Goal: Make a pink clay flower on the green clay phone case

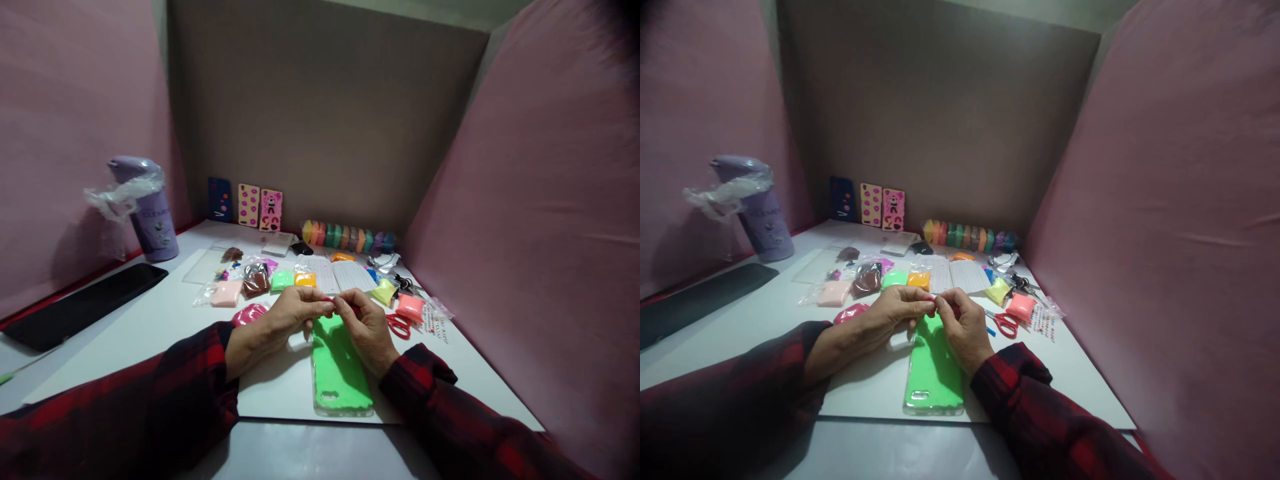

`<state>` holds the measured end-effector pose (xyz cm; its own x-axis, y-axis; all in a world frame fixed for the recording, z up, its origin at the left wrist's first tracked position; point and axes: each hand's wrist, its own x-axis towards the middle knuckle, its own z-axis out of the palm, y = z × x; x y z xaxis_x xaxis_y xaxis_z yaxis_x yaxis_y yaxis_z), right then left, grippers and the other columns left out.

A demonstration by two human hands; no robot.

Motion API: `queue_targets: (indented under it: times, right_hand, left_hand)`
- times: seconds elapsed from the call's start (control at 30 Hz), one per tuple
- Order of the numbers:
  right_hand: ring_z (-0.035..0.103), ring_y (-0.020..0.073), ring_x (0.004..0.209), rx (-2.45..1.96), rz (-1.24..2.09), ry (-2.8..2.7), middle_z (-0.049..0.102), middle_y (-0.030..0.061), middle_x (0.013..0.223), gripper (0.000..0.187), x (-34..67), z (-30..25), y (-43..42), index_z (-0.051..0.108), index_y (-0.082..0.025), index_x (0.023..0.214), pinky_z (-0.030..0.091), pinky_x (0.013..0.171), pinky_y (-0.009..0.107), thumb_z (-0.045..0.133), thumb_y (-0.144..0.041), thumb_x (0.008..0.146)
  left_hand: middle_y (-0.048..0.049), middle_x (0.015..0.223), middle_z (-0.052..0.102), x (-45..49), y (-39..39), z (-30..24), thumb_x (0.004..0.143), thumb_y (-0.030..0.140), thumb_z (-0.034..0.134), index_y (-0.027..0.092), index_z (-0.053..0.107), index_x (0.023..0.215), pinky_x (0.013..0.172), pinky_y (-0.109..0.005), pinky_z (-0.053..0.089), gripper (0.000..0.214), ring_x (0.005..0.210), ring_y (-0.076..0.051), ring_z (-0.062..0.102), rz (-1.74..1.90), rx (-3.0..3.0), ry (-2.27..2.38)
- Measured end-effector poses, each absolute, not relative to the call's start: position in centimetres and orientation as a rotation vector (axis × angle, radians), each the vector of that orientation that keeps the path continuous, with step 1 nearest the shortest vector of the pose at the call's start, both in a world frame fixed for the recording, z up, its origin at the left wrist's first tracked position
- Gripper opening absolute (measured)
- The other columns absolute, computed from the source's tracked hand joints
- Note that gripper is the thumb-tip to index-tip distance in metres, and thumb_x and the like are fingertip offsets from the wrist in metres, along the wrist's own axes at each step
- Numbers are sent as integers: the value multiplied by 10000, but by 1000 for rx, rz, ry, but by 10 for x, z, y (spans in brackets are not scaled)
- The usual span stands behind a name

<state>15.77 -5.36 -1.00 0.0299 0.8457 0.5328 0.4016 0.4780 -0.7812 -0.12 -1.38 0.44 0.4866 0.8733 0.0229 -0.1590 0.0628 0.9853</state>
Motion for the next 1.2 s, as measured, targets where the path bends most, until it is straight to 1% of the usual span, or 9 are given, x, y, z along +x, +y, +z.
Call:
queue_targets:
  times: [0.1, 0.23, 0.3, 0.4, 0.5, 0.67, 0.83, 1.0, 1.2]
  right_hand:
    - [559, 151, 618, -1103, 458, -1584, 627, 10, 685, 210, 158, -9, -55, 617, -191, 770, 436, 591, 261, 544, -342, 897]
    - [579, 160, 657, -1088, 385, -1580, 632, 14, 724, 132, 158, -7, -57, 643, -192, 883, 450, 611, 267, 530, -259, 880]
    - [583, 165, 672, -1077, 345, -1603, 631, 17, 739, 147, 158, -5, -58, 659, -193, 917, 450, 623, 274, 526, -202, 854]
    - [566, 162, 656, -1058, 293, -1654, 628, 21, 745, 189, 158, -5, -59, 686, -196, 905, 439, 625, 283, 519, -152, 828]
    - [556, 159, 643, -1046, 252, -1681, 614, 19, 735, 205, 159, -5, -59, 691, -201, 892, 432, 619, 286, 506, -138, 827]
    - [551, 160, 655, -1046, 201, -1690, 594, 18, 738, 243, 159, -5, -58, 669, -196, 968, 434, 627, 291, 479, -120, 838]
    - [524, 152, 611, -1035, 179, -1749, 576, 13, 706, 237, 159, -5, -59, 689, -193, 945, 417, 591, 286, 495, -118, 832]
    - [535, 152, 633, -1020, 156, -1738, 587, 16, 724, 271, 160, -7, -59, 682, -179, 989, 429, 606, 284, 469, -105, 839]
    - [543, 153, 633, -1002, 144, -1738, 587, 16, 714, 276, 161, -8, -58, 697, -170, 973, 429, 608, 284, 477, -90, 827]
  left_hand:
    - [-27, 662, 625, -1, -14, 5, 620, 392, 810, 114, 689, 689, 427, -176, 297, 311, 467, -46, 429, 901, 1280, 737]
    - [-23, 633, 602, 0, -14, 5, 628, 396, 790, 116, 670, 647, 425, -183, 286, 304, 452, -48, 407, 910, 1300, 756]
    - [-23, 637, 605, 0, -14, 6, 635, 386, 778, 120, 662, 645, 435, -182, 294, 291, 460, -51, 419, 917, 1303, 762]
    - [-24, 651, 618, 1, -15, 7, 647, 374, 760, 125, 648, 668, 436, -179, 292, 273, 467, -56, 437, 918, 1300, 769]
    - [-19, 648, 620, 1, -16, 9, 647, 363, 753, 125, 636, 691, 433, -177, 287, 269, 456, -52, 431, 916, 1296, 778]
    - [-19, 651, 617, 1, -17, 9, 658, 362, 743, 124, 622, 681, 431, -177, 276, 268, 454, -50, 432, 914, 1299, 785]
    - [-17, 658, 614, 1, -17, 8, 667, 365, 739, 131, 613, 670, 440, -179, 277, 266, 460, -50, 434, 921, 1300, 770]
    - [-14, 654, 607, 1, -16, 9, 666, 370, 746, 133, 620, 674, 440, -178, 272, 269, 467, -51, 433, 918, 1298, 769]
    - [-13, 648, 596, 1, -16, 9, 682, 369, 728, 133, 617, 670, 431, -180, 259, 261, 457, -47, 413, 924, 1304, 775]
